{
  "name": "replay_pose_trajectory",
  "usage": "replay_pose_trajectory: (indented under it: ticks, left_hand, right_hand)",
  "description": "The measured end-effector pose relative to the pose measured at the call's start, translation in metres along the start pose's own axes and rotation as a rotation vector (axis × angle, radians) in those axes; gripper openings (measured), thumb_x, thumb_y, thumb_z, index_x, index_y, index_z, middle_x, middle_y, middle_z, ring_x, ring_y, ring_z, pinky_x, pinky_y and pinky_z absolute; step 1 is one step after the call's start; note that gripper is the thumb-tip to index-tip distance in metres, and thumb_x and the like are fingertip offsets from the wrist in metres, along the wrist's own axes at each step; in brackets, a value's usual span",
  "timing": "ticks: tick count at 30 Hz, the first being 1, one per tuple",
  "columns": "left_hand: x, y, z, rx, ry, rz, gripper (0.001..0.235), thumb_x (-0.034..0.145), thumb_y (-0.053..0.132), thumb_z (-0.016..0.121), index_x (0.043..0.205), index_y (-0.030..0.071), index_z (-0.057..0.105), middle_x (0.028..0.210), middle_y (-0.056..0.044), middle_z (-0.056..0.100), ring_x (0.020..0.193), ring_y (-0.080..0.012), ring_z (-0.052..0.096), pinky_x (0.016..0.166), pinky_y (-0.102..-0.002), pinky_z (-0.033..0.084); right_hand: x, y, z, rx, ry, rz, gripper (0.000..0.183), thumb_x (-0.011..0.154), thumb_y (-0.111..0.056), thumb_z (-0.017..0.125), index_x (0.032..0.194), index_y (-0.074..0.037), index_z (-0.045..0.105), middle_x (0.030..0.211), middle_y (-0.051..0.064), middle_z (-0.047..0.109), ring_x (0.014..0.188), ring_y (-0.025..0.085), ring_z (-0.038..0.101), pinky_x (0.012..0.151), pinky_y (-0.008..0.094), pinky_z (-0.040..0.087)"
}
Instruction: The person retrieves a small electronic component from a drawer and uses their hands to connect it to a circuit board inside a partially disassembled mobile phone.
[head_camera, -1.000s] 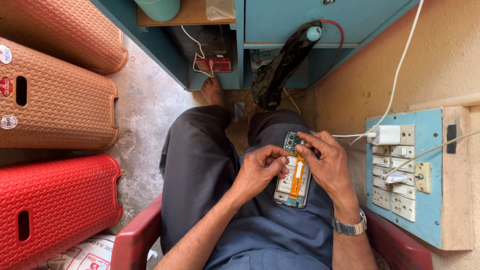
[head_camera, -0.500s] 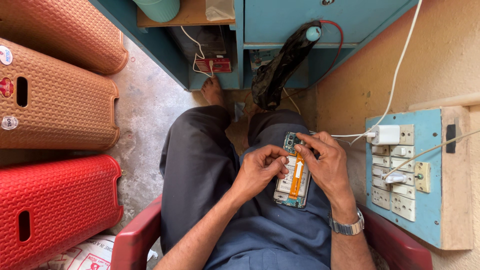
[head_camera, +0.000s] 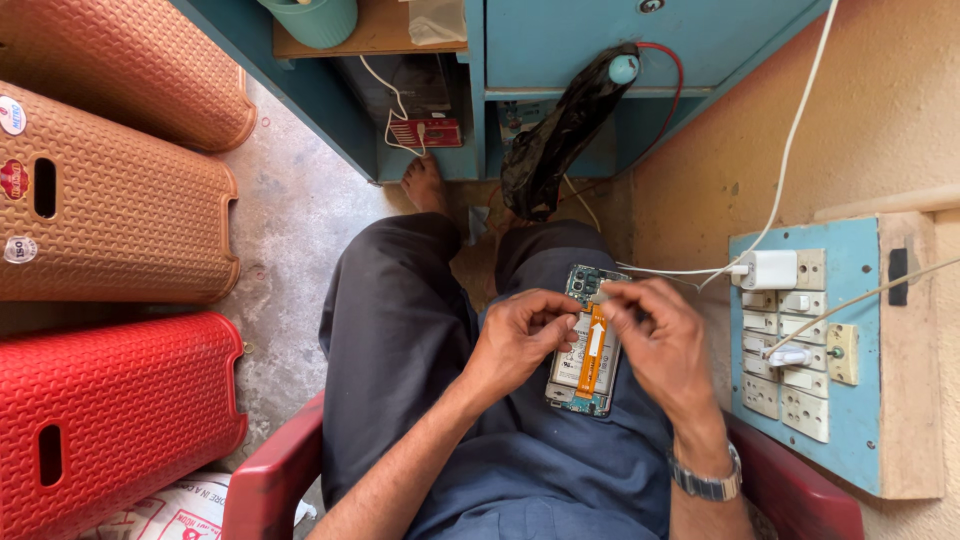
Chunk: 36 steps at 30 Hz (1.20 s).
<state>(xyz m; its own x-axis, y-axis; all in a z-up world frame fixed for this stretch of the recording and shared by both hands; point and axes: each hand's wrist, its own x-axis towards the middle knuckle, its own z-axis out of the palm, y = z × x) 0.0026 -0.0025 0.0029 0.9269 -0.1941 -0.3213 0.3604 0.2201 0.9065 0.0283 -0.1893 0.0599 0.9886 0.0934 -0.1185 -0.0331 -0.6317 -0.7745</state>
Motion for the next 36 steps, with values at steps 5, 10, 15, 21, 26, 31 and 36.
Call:
replay_pose_trajectory:
  ticks: [5,10,15,21,26,31,36]
  left_hand:
    - [0.0,0.005,0.003,0.093,-0.022,0.107,0.02,0.1,0.002,0.066,0.118,-0.006,0.069,0.1,-0.01,0.073,0.083,-0.0119,0.074,0.072,-0.024,0.063]
    - [0.0,0.011,0.007,-0.001,-0.026,0.039,0.023,0.098,0.003,0.067,0.12,-0.005,0.062,0.097,-0.009,0.074,0.085,-0.0103,0.072,0.072,-0.024,0.063]
    - [0.003,0.018,0.007,0.023,-0.025,0.016,0.027,0.097,0.002,0.066,0.122,-0.004,0.06,0.095,-0.009,0.075,0.084,-0.0106,0.073,0.072,-0.024,0.063]
    - [0.008,0.016,0.005,0.0,-0.031,-0.02,0.03,0.096,0.002,0.067,0.124,-0.004,0.058,0.094,-0.01,0.075,0.084,-0.0111,0.073,0.072,-0.024,0.063]
    - [0.01,0.013,0.005,-0.13,-0.046,-0.057,0.034,0.097,0.004,0.067,0.127,-0.005,0.056,0.096,-0.01,0.074,0.085,-0.0111,0.072,0.073,-0.024,0.062]
    - [0.011,0.019,0.007,-0.124,-0.047,-0.073,0.034,0.096,0.006,0.068,0.127,-0.003,0.057,0.099,-0.009,0.074,0.085,-0.0098,0.072,0.074,-0.023,0.061]
    - [0.011,0.034,0.011,0.505,0.136,0.185,0.025,0.092,0.009,0.072,0.116,0.002,0.071,0.096,-0.007,0.071,0.073,-0.0178,0.069,0.066,-0.031,0.057]
  right_hand:
    - [-0.014,-0.009,0.007,0.187,-0.06,0.082,0.024,0.088,-0.012,0.078,0.111,-0.005,0.078,0.09,0.003,0.074,0.068,0.007,0.057,0.055,0.022,0.045]
    - [-0.018,-0.004,0.009,0.209,-0.022,-0.028,0.02,0.09,-0.011,0.076,0.109,-0.004,0.078,0.094,0.003,0.076,0.08,0.007,0.069,0.068,0.02,0.055]
    - [-0.017,-0.001,0.009,0.153,-0.011,0.034,0.022,0.088,-0.009,0.077,0.11,-0.004,0.078,0.095,0.005,0.076,0.076,0.012,0.066,0.065,0.024,0.054]
    - [-0.016,0.004,0.01,0.113,0.008,-0.106,0.02,0.09,-0.01,0.075,0.109,-0.003,0.077,0.099,0.007,0.076,0.087,0.014,0.073,0.074,0.025,0.058]
    - [-0.016,0.003,0.01,0.12,0.021,-0.136,0.021,0.091,-0.011,0.074,0.111,-0.003,0.076,0.1,0.007,0.076,0.089,0.015,0.073,0.076,0.025,0.058]
    - [-0.015,0.002,0.009,0.117,0.049,-0.086,0.022,0.091,-0.012,0.075,0.112,-0.003,0.077,0.098,0.006,0.075,0.081,0.011,0.068,0.07,0.024,0.054]
    - [-0.011,0.006,0.005,0.126,0.096,-0.046,0.022,0.093,-0.013,0.075,0.113,-0.004,0.077,0.097,0.003,0.074,0.073,0.005,0.059,0.062,0.02,0.047]
